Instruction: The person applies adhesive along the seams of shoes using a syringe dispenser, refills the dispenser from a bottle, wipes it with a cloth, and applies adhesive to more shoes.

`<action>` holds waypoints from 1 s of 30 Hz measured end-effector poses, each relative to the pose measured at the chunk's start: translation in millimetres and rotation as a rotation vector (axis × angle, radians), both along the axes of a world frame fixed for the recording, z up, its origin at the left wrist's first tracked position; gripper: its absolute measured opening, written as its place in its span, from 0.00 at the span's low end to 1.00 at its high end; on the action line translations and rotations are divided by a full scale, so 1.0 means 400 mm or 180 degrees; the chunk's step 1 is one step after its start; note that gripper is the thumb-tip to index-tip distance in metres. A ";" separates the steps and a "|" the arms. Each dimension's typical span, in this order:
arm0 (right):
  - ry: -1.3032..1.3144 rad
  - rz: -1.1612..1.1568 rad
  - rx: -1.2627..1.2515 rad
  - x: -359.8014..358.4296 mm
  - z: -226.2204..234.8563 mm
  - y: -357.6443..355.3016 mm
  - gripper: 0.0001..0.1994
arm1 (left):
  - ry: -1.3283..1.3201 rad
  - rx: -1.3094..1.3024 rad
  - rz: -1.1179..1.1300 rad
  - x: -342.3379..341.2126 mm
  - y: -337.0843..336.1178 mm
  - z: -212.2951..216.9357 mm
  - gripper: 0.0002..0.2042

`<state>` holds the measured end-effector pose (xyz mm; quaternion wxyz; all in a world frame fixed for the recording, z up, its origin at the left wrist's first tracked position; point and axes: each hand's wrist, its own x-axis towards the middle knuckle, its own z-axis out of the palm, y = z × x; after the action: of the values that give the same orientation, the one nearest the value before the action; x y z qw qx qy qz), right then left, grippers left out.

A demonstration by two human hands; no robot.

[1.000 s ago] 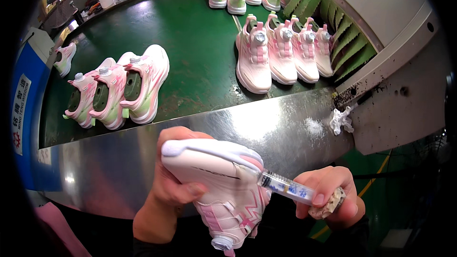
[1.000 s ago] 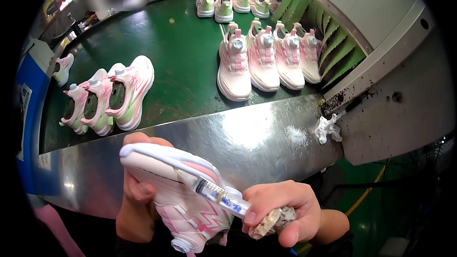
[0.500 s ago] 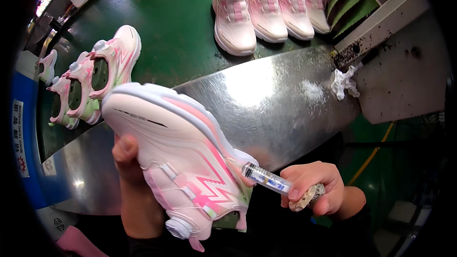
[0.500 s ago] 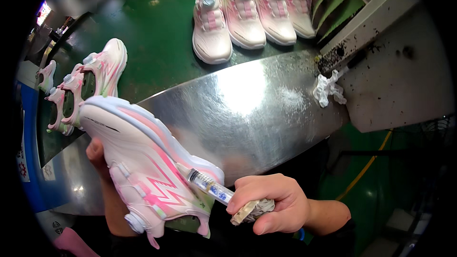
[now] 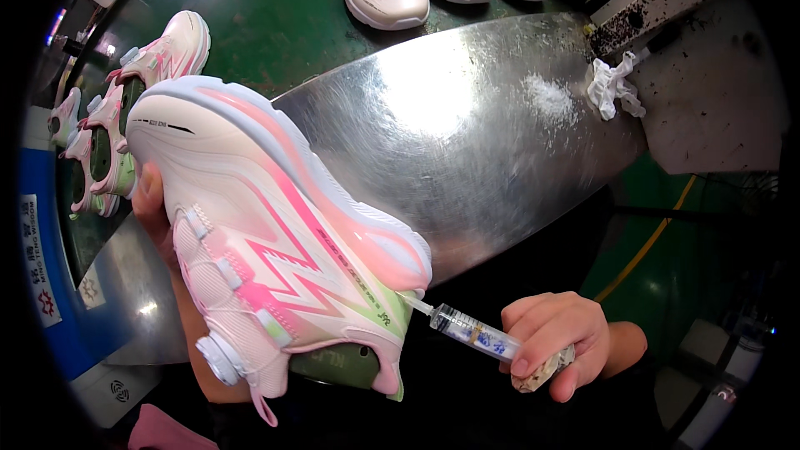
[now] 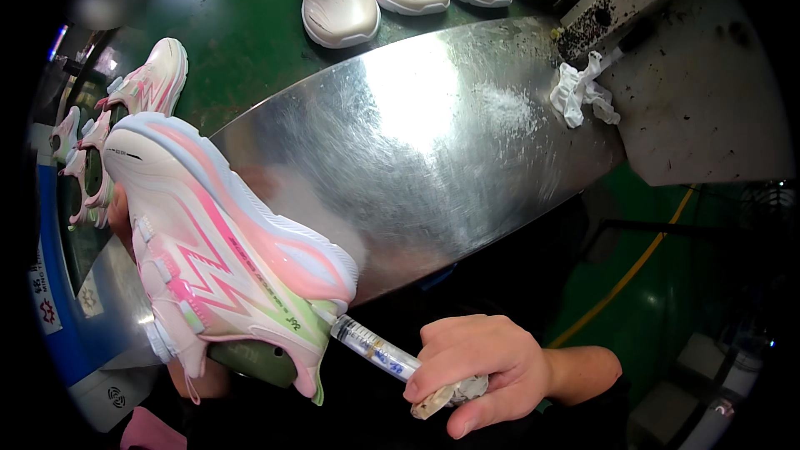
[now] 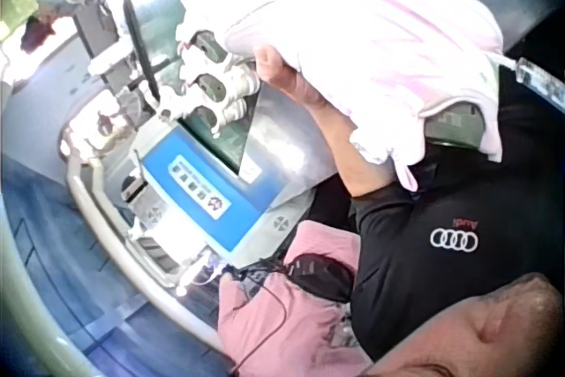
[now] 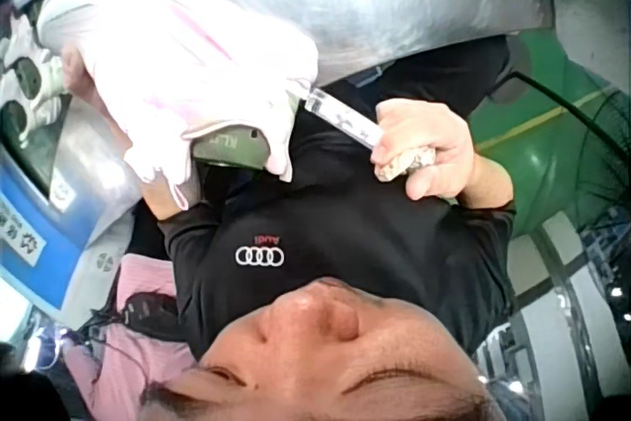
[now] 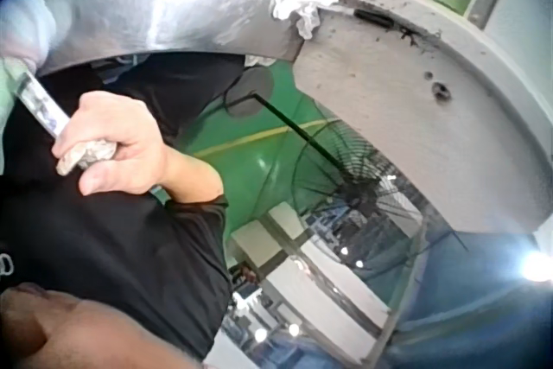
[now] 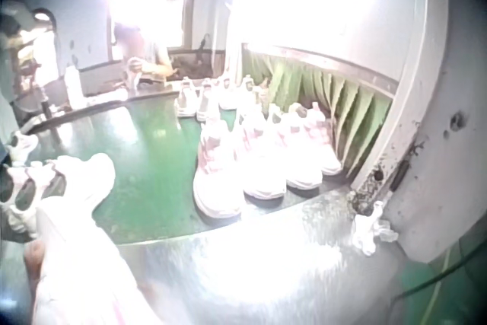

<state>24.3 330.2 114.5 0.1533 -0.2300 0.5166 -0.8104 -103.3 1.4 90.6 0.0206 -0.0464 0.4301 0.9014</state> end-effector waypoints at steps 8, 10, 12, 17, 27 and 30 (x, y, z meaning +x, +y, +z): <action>0.0184 -0.0215 0.0101 0.018 -0.056 0.009 0.18 | -0.0511 0.0382 -0.0194 -0.011 0.002 -0.032 0.24; 0.0216 -0.0251 0.0061 0.019 -0.066 0.008 0.18 | -0.0508 0.0227 -0.0176 -0.011 -0.003 -0.027 0.24; 0.0293 -0.0312 0.0088 0.020 -0.075 0.013 0.18 | -0.0523 0.0060 -0.0198 -0.013 -0.005 -0.030 0.24; 0.0296 -0.0359 0.0031 0.019 -0.097 -0.005 0.17 | -0.0564 -0.0603 -0.0083 0.064 -0.100 -0.025 0.23; 0.0794 -0.0565 0.0386 -0.009 -0.108 -0.065 0.17 | -0.0946 -0.1342 0.0026 0.263 -0.244 -0.012 0.23; 0.0846 -0.0655 0.0355 -0.011 -0.112 -0.084 0.17 | -0.1077 -0.1424 0.0033 0.339 -0.266 -0.007 0.23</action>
<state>19.9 296.8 69.8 0.0124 -0.2721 0.5972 -0.7544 32.2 -105.1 87.9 0.0768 -0.2017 0.6086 0.7636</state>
